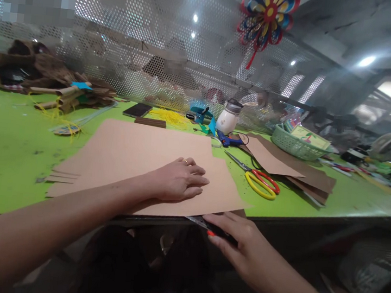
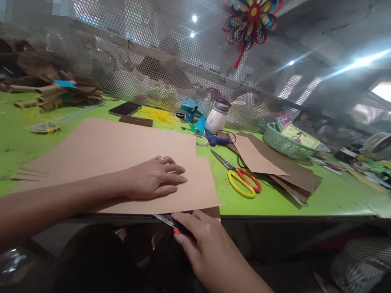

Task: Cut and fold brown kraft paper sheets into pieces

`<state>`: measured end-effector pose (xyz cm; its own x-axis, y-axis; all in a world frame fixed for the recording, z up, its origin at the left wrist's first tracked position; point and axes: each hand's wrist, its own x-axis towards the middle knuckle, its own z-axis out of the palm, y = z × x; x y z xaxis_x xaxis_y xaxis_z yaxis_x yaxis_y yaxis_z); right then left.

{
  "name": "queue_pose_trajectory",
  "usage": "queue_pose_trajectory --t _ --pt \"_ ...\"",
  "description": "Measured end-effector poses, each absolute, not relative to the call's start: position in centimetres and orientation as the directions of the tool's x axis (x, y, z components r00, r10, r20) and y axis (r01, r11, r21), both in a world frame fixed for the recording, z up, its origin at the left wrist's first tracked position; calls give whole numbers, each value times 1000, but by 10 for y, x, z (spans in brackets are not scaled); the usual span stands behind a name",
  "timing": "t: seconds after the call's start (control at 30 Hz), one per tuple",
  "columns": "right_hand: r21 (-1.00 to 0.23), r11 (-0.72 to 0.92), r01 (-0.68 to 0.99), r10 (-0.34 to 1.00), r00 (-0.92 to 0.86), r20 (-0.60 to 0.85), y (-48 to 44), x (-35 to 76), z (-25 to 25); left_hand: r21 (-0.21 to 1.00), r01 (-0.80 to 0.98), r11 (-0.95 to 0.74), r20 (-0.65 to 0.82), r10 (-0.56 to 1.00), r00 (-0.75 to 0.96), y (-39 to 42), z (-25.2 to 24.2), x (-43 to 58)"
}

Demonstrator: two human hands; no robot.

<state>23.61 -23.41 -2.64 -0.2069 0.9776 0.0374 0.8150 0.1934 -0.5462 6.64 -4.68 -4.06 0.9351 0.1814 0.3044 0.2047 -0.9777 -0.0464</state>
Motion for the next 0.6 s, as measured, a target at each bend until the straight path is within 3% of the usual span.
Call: queue_pose_trajectory --t 0.17,0.47,0.6 --pt "-560 174 810 980 -196 22 -235 244 -23 -91 180 -979 332 141 933 -50 -38 73" --pt "-472 239 849 962 -273 -3 -242 283 -8 -192 308 -932 328 235 915 -79 -39 108" --pt "-468 223 855 964 -266 -28 -245 289 -13 -151 246 -958 304 192 933 -77 -33 110"
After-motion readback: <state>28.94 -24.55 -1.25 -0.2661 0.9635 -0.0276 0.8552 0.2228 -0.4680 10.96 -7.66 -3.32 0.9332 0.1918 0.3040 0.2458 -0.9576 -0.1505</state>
